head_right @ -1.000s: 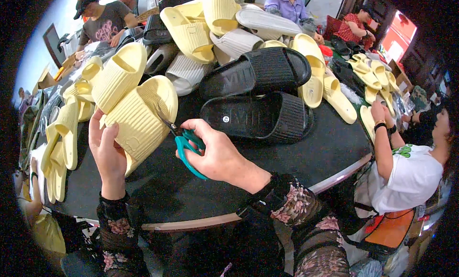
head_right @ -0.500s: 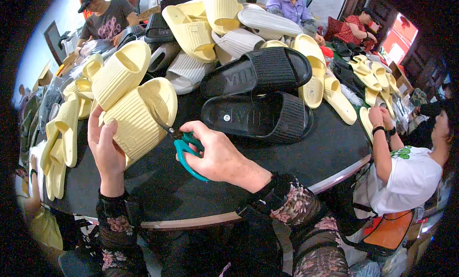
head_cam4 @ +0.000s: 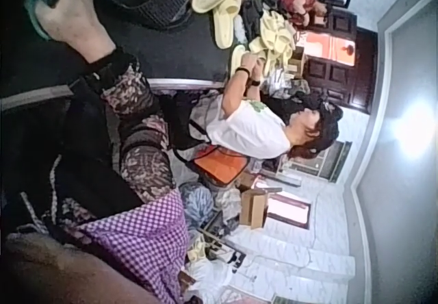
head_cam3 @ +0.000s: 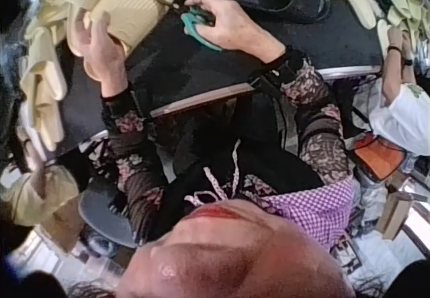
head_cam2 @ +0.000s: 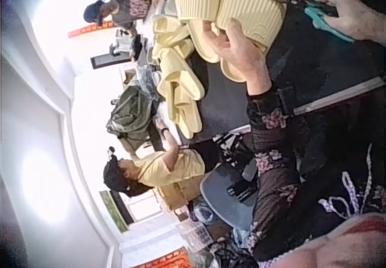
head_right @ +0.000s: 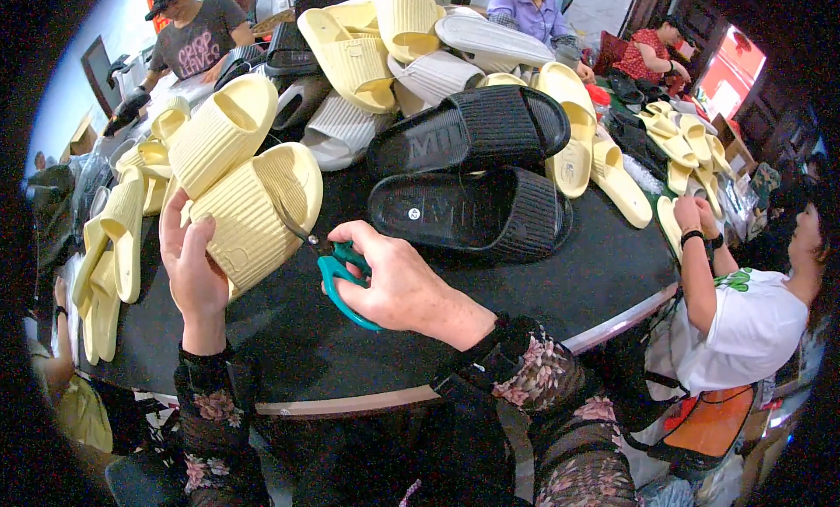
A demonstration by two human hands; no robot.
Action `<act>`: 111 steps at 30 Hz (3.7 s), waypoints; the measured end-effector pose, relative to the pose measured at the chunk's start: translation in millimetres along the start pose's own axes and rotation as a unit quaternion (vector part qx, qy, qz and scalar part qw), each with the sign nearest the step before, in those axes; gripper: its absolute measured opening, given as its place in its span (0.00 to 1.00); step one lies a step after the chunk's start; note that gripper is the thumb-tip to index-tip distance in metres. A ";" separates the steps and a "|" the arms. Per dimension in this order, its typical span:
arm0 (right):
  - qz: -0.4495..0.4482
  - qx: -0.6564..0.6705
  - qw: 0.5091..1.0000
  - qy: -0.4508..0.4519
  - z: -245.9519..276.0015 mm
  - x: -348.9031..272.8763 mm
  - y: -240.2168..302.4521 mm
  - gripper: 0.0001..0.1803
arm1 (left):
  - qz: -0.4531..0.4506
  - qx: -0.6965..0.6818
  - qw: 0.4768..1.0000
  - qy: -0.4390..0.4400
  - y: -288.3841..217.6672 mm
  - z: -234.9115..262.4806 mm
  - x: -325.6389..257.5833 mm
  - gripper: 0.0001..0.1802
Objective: Trim excess material from rubber slides using snips.
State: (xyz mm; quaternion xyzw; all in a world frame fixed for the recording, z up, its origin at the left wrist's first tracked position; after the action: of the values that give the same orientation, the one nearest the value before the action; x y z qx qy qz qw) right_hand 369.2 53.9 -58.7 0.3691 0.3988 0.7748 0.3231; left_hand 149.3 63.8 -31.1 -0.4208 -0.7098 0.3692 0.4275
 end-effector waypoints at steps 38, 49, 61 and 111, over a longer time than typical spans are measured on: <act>0.010 0.100 0.992 -0.070 1.7 0.4 -2.2 0.20 | 0.017 0.085 0.995 0.045 9.4 -14.3 -10.6 0.29; -0.005 0.048 0.997 -0.062 3.9 1.0 -6.0 0.21 | 0.003 0.100 0.992 0.079 8.9 -22.3 -13.8 0.28; 0.036 0.077 0.988 -0.131 12.8 -2.0 -3.6 0.23 | 0.015 0.109 0.991 0.074 7.6 -23.2 -13.2 0.28; 0.063 0.012 0.978 -0.196 20.6 1.9 0.4 0.22 | -0.024 0.215 0.971 0.098 11.7 -16.8 -12.0 0.11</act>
State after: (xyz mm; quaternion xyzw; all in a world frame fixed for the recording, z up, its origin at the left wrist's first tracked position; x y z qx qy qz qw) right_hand 385.2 63.1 -49.4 0.5424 0.3123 0.7014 0.3410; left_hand 171.4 59.9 -38.9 -0.3356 -0.5782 0.4600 0.5843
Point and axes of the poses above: each hand's wrist, its own x-axis towards the middle knuckle, its own z-axis out of the back of the hand, y = z × x, the point moved 7 cm from there along x, towards the middle knuckle, and after that the axes turned 8 degrees about z, right-handed, at the moved point
